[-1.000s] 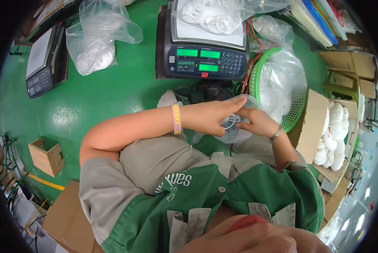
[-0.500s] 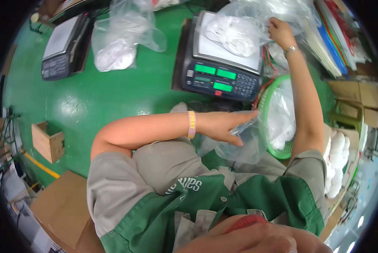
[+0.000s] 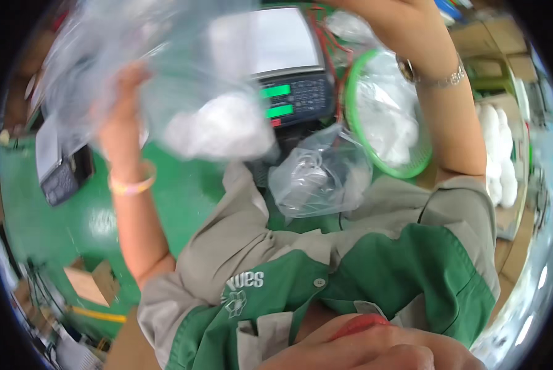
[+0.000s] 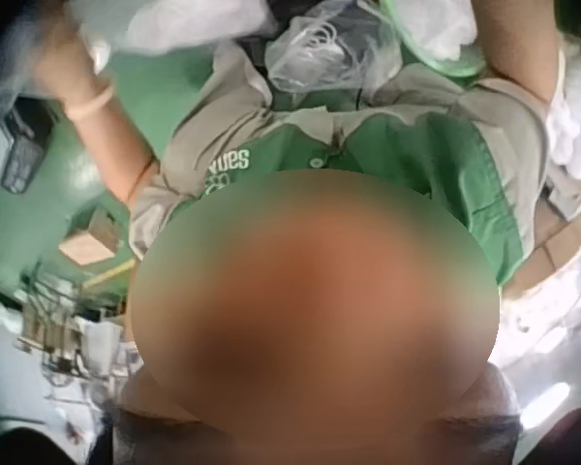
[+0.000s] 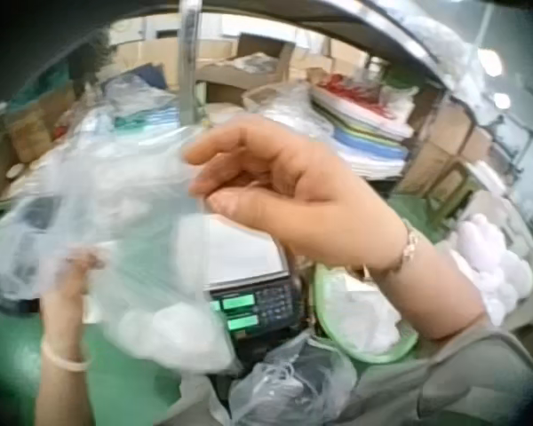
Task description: Weighing plastic rings on a digital scale and placing them into plastic bags for packaging.
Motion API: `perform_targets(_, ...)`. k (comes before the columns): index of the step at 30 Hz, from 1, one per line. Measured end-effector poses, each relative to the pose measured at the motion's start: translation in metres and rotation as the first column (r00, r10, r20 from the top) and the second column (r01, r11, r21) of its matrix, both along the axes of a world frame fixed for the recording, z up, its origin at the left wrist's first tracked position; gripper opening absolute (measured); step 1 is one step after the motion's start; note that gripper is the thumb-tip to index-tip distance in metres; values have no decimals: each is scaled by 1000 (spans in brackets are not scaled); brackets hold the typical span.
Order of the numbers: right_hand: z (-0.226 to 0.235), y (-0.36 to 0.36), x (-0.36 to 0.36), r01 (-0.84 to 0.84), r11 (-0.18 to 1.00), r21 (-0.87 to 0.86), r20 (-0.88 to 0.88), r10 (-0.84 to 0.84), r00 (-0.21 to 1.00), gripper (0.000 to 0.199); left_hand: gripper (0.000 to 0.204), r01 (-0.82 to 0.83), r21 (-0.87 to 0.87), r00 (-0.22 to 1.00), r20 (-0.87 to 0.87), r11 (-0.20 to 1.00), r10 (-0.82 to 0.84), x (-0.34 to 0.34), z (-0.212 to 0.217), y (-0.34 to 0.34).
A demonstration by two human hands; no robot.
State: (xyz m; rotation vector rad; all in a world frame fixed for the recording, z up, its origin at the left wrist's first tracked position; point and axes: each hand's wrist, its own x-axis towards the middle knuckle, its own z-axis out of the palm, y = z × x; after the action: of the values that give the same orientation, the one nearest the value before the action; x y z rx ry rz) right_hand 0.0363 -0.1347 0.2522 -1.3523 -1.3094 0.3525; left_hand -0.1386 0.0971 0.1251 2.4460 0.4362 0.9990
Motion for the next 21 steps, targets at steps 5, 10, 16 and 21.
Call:
perform_targets(5,-52,-140,112,494,715,-495,84,-526,846,25,29,-197,-448,977,-20,872,210,-44,5,61)
perform_targets(10,-184,-303,155,510,79,-856,298,-732,613,31,27,-384,-565,896,-36,731,443,-84,-61,146)
perform_targets(16,-332,-359,101,225,-303,-926,359,-890,281,45,75,-608,166,753,-190,776,630,-134,-121,195)
perform_targets(21,-361,-381,138,436,-329,-838,545,-452,706,26,76,-322,405,886,-188,855,423,-35,-34,63)
